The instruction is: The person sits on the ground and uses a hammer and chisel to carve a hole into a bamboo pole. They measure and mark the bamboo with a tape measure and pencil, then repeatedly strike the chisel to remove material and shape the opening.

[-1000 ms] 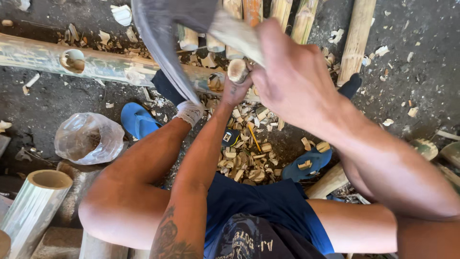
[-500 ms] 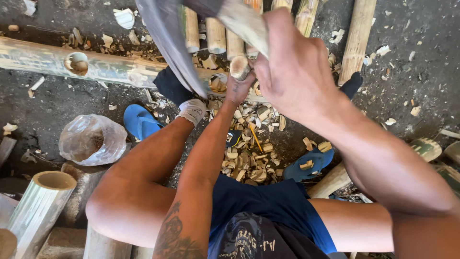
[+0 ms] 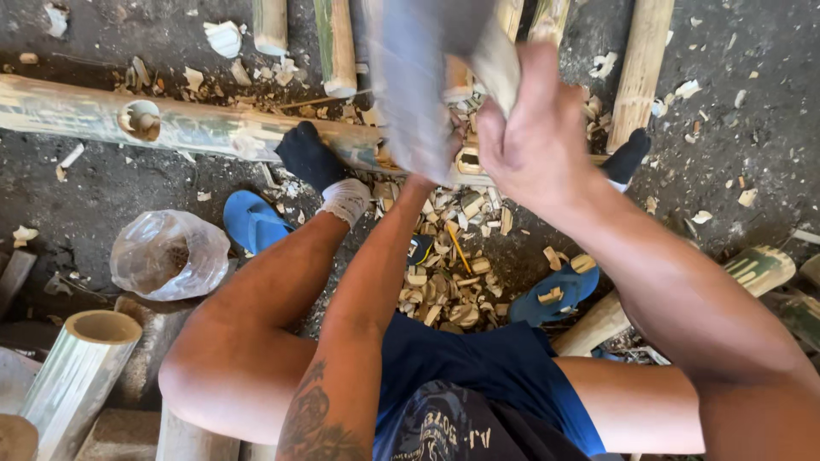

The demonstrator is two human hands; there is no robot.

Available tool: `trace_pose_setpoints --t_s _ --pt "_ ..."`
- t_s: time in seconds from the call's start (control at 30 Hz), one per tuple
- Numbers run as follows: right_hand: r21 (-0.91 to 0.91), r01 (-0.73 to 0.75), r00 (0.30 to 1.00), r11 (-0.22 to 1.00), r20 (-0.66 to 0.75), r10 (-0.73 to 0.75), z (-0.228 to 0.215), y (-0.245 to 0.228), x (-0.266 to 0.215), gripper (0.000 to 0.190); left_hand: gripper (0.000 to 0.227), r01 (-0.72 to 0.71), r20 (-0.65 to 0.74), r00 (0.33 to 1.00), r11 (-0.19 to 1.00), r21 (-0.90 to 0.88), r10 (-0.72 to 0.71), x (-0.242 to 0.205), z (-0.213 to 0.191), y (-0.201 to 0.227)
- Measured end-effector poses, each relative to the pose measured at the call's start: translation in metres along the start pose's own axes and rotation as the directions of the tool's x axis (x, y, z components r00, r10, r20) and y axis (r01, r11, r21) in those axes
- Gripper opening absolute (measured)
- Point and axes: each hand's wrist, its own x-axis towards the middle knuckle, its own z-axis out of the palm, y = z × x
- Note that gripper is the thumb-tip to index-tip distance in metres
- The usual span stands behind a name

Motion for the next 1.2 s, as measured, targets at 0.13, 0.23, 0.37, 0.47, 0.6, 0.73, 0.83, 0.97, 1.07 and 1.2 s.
trace_pose_setpoints --t_s 0.13,0.23,0.37,0.47,0.6,0.73,0.83,0.97,1.07,1.2 --pt "-0.590 -0.229 0.502 0.774 0.609 0.614 0.025 0.015 -0.018 0.021 0.036 -0.287 -0.016 0.940 0.814 0.504 0.341 -0.005 0.007 0.007" --pt "-0.510 -0.405 0.465 0.758 0.599 0.652 0.018 0.014 -0.021 0.041 0.029 -0.198 0.023 0.979 0.923 0.329 0.202 0.003 0.010 0.011" --pt "-0.239 -0.390 0.787 0.889 0.415 0.457 -0.014 0.000 -0.018 0.021 0.019 -0.013 -0.020 1.000 0.982 0.190 0.017 0.003 0.008 0.003" --pt "-0.101 -0.129 0.988 0.986 0.067 0.136 -0.009 0.009 -0.025 0.024 0.023 -0.030 -0.003 1.000 0.990 0.137 0.031 0.000 0.002 -0.014" --pt "-0.586 -0.182 0.610 0.790 0.563 0.558 0.033 0.052 -0.061 0.019 0.035 -0.014 -0.029 0.999 0.985 0.173 0.019 0.000 0.004 -0.032" --pt "-0.405 -0.473 0.592 0.782 0.512 0.623 0.047 0.081 -0.095 0.027 0.052 0.119 -0.052 0.992 0.991 0.067 -0.115 0.013 0.006 -0.027" --pt "-0.302 -0.696 0.472 0.651 0.491 0.732 0.037 0.075 -0.122 0.033 0.029 0.158 0.124 0.954 0.810 0.565 -0.272 -0.015 0.022 -0.025" --pt "-0.150 -0.764 0.568 0.628 0.306 0.764 0.018 0.076 -0.132 0.023 0.048 -0.206 0.432 0.879 0.654 0.728 -0.204 -0.016 0.061 -0.019" --pt "-0.018 -0.756 0.647 0.654 0.131 0.751 0.006 0.080 -0.158 0.018 0.032 -0.449 0.550 0.835 0.578 0.681 0.000 0.002 0.071 -0.016" --pt "0.030 -0.783 0.621 0.621 0.085 0.779 0.001 0.079 -0.204 0.014 0.028 0.047 -0.160 0.987 0.988 0.147 -0.023 0.027 0.055 0.006"
